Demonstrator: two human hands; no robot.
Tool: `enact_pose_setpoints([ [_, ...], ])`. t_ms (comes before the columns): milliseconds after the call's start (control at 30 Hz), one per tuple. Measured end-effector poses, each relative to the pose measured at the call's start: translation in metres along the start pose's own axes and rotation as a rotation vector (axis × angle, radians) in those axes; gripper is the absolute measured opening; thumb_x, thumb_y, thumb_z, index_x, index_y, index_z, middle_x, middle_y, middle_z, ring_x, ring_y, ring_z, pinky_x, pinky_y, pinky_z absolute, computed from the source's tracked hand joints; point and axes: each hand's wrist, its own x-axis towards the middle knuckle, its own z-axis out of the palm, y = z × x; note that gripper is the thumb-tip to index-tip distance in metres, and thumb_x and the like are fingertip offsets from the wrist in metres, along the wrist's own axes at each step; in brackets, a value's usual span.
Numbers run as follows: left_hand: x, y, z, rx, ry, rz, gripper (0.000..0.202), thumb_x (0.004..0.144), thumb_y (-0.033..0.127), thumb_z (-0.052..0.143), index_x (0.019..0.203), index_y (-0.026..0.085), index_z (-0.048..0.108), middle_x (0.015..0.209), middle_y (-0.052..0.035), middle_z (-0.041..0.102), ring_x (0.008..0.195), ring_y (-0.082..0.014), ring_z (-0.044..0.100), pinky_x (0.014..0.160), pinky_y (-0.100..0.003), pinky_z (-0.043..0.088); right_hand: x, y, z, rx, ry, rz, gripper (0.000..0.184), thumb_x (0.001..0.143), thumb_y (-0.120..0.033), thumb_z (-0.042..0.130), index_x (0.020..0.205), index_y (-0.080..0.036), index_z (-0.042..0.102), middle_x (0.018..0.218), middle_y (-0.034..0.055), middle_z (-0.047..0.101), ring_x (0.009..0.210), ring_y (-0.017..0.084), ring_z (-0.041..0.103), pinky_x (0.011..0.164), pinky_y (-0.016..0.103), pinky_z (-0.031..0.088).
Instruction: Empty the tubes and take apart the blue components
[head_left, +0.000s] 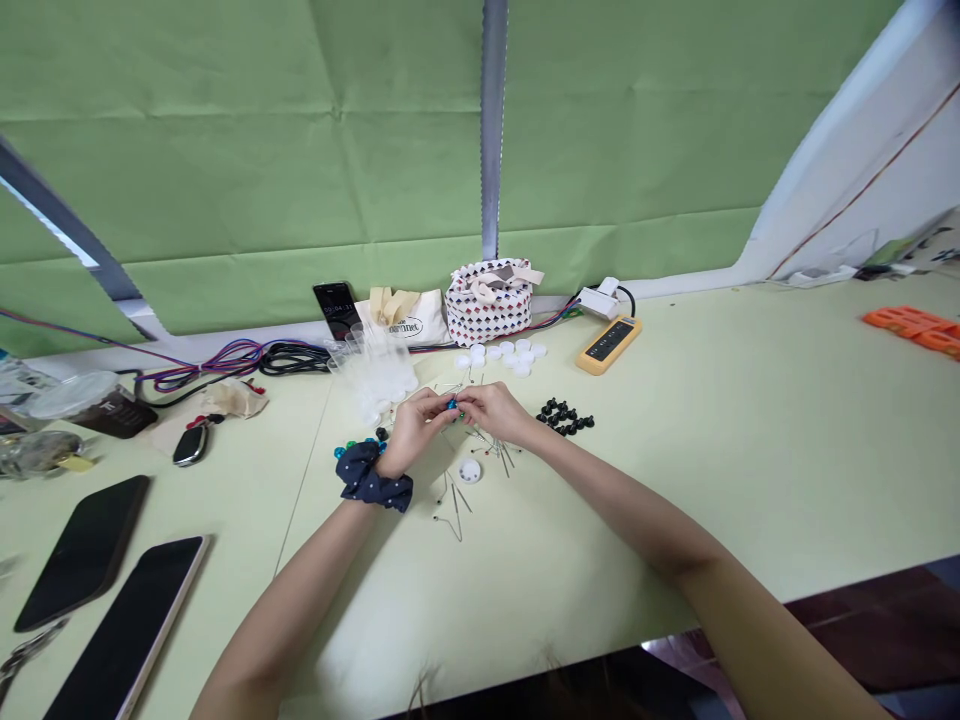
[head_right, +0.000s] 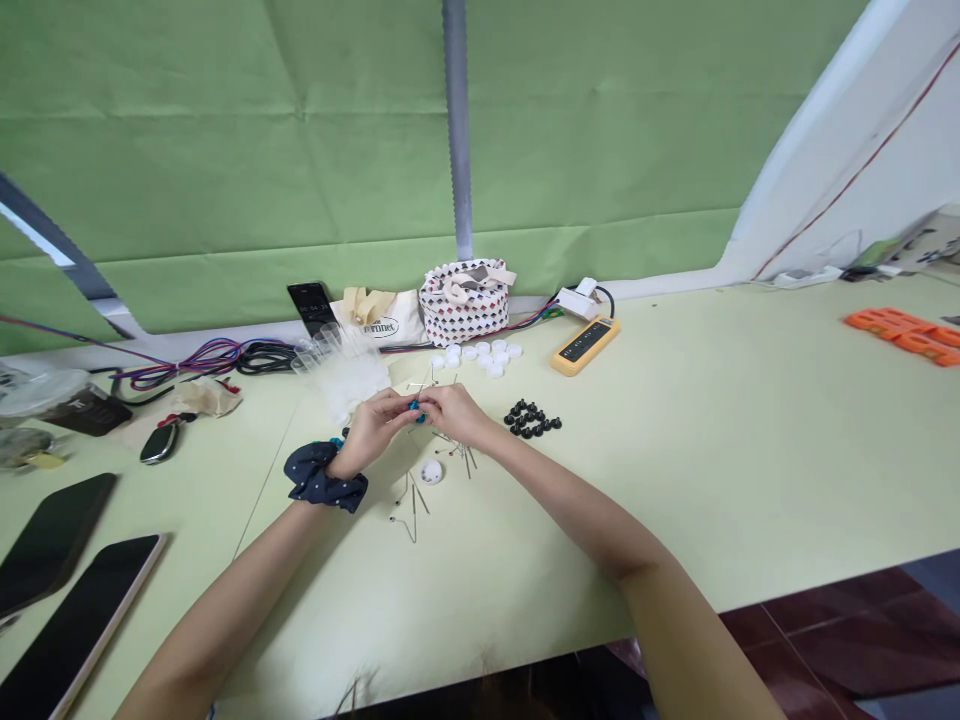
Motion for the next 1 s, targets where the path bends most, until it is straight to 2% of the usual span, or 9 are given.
enact_pose_setpoints([
  [167,0.001,0.002,-0.001,-0.05,-0.041,-0.026,0.032,0.077,0.039,0.066,0.104,0.023,0.071,0.079,-0.0031,0.055,0.071,-0.0156,0.055,0.065,-0.029,0.048,-0.001,0.0,-0.004,0.011,-0.022,0.03,0.017,0.085,-0.018,0.05,0.078,-0.014,0.066,0.055,-0.0002,0.062,0.052,0.011,0.061,0.058,0.022,0.049],
  [267,0.002,0.003,-0.002,-0.172,-0.09,-0.069,0.032,0.075,0.039,0.068,0.101,0.02,0.072,0.081,-0.0039,0.057,0.073,-0.0161,0.057,0.068,-0.03,0.049,-0.001,0.0,-0.005,0.017,-0.05,0.079,0.017,0.085,-0.021,0.052,0.08,-0.014,0.066,0.05,-0.002,0.058,0.044,0.01,0.057,0.052,0.02,0.046],
  [367,0.003,0.005,-0.002,-0.293,-0.127,-0.14,0.032,0.073,0.038,0.07,0.097,0.017,0.073,0.083,-0.0047,0.06,0.07,-0.0147,0.058,0.068,-0.03,0.05,0.0,-0.003,-0.007,-0.036,-0.061,0.094,0.017,0.085,-0.021,0.053,0.081,-0.013,0.067,0.054,-0.0009,0.06,0.043,0.009,0.055,0.051,0.019,0.043],
  [467,0.004,0.008,-0.005,-0.341,-0.113,-0.233,0.034,0.07,0.04,0.072,0.093,0.015,0.072,0.085,-0.0059,0.065,0.065,-0.0138,0.058,0.066,-0.03,0.049,0.0,-0.009,-0.012,-0.139,-0.068,0.111,0.016,0.084,-0.02,0.054,0.079,-0.012,0.067,0.062,0.0018,0.065,0.047,0.008,0.054,0.054,0.019,0.041],
  [533,0.004,0.009,-0.008,-0.337,-0.083,-0.307,0.037,0.069,0.042,0.072,0.093,0.015,0.07,0.081,-0.0054,0.066,0.064,-0.0141,0.059,0.065,-0.029,0.049,-0.001,-0.014,-0.015,-0.213,-0.145,0.11,0.017,0.083,-0.018,0.053,0.076,-0.012,0.067,0.062,0.0022,0.065,0.049,0.008,0.054,0.056,0.019,0.04],
  [700,0.006,0.007,-0.013,-0.36,-0.038,-0.426,0.037,0.069,0.044,0.069,0.092,0.015,0.066,0.082,-0.0046,0.066,0.07,-0.0152,0.062,0.069,-0.029,0.049,-0.011,-0.03,-0.013,-0.387,-0.579,-0.024,0.013,0.075,-0.01,0.054,0.068,-0.012,0.065,0.062,0.0032,0.064,0.058,0.011,0.054,0.055,0.02,0.034],
  [767,0.007,0.006,-0.012,-0.378,-0.039,-0.451,0.036,0.069,0.044,0.069,0.089,0.015,0.066,0.086,-0.0052,0.066,0.071,-0.0149,0.062,0.069,-0.029,0.049,-0.016,-0.037,-0.009,-0.47,-0.695,-0.078,0.014,0.074,-0.01,0.053,0.067,-0.012,0.064,0.066,0.0053,0.065,0.063,0.013,0.054,0.056,0.021,0.032],
  [1000,0.006,0.006,-0.009,-0.374,-0.068,-0.454,0.033,0.069,0.044,0.068,0.086,0.015,0.066,0.084,-0.0045,0.065,0.067,-0.0131,0.06,0.066,-0.028,0.048,-0.02,-0.062,-0.005,-0.669,-0.78,0.016,0.018,0.08,-0.016,0.051,0.076,-0.012,0.068,0.08,0.0112,0.065,0.071,0.017,0.056,0.057,0.024,0.032],
])
